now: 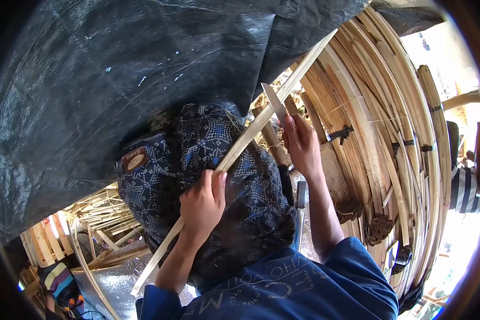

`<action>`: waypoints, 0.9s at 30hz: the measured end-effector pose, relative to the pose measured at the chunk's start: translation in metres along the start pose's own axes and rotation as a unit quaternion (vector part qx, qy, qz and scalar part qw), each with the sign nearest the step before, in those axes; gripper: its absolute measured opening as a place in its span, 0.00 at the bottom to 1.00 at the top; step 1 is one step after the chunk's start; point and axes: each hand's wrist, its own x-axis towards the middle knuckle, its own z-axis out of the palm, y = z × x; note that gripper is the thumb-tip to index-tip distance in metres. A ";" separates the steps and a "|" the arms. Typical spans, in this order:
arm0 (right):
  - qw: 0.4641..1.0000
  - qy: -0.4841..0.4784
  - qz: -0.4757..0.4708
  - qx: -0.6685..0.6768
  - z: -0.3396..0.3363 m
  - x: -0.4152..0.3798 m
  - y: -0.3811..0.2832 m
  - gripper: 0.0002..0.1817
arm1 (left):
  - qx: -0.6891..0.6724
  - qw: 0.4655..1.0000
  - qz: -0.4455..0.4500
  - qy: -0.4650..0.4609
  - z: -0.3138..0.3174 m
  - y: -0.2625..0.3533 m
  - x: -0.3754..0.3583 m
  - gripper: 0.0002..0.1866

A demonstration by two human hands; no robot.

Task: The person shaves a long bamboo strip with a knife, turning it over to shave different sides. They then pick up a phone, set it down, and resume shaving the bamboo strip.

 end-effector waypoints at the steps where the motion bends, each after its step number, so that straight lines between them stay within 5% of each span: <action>1: 1.000 0.011 0.009 -0.002 0.001 0.001 -0.001 0.20 | 0.011 1.000 -0.004 0.004 0.001 0.000 0.000 0.13; 5: 0.997 0.000 0.016 -0.078 0.014 -0.004 -0.009 0.20 | 0.010 1.000 -0.009 0.013 0.004 -0.001 0.000 0.12; 7: 0.994 -0.042 -0.078 -0.070 0.030 -0.022 -0.012 0.20 | 0.031 0.999 -0.003 0.025 0.004 -0.001 -0.002 0.12; 9: 0.990 -0.073 -0.071 -0.097 0.029 -0.028 -0.016 0.20 | 0.034 0.999 0.004 0.035 0.005 -0.001 -0.002 0.12; 13: 0.993 0.016 0.019 -0.112 0.019 -0.005 -0.016 0.19 | 0.082 0.993 0.048 0.071 0.009 -0.003 -0.003 0.10; 15: 0.986 0.020 -0.127 -0.103 0.037 -0.020 -0.003 0.19 | 0.087 0.991 0.054 0.083 0.011 -0.006 -0.006 0.10; 19: 0.993 0.021 0.001 -0.119 0.008 0.004 -0.011 0.21 | 0.068 0.997 0.010 0.028 0.007 -0.001 -0.008 0.11; 20: 0.996 0.008 -0.005 -0.087 0.012 -0.001 -0.009 0.22 | 0.068 0.997 0.008 0.029 0.007 -0.002 -0.009 0.11; 21: 0.989 0.003 -0.133 -0.061 0.030 -0.012 0.013 0.22 | 0.060 0.997 0.015 0.042 0.008 -0.002 -0.008 0.11; 27: 0.996 -0.002 -0.025 -0.082 0.009 0.000 0.001 0.24 | 0.074 0.995 0.028 0.054 0.008 -0.003 -0.010 0.10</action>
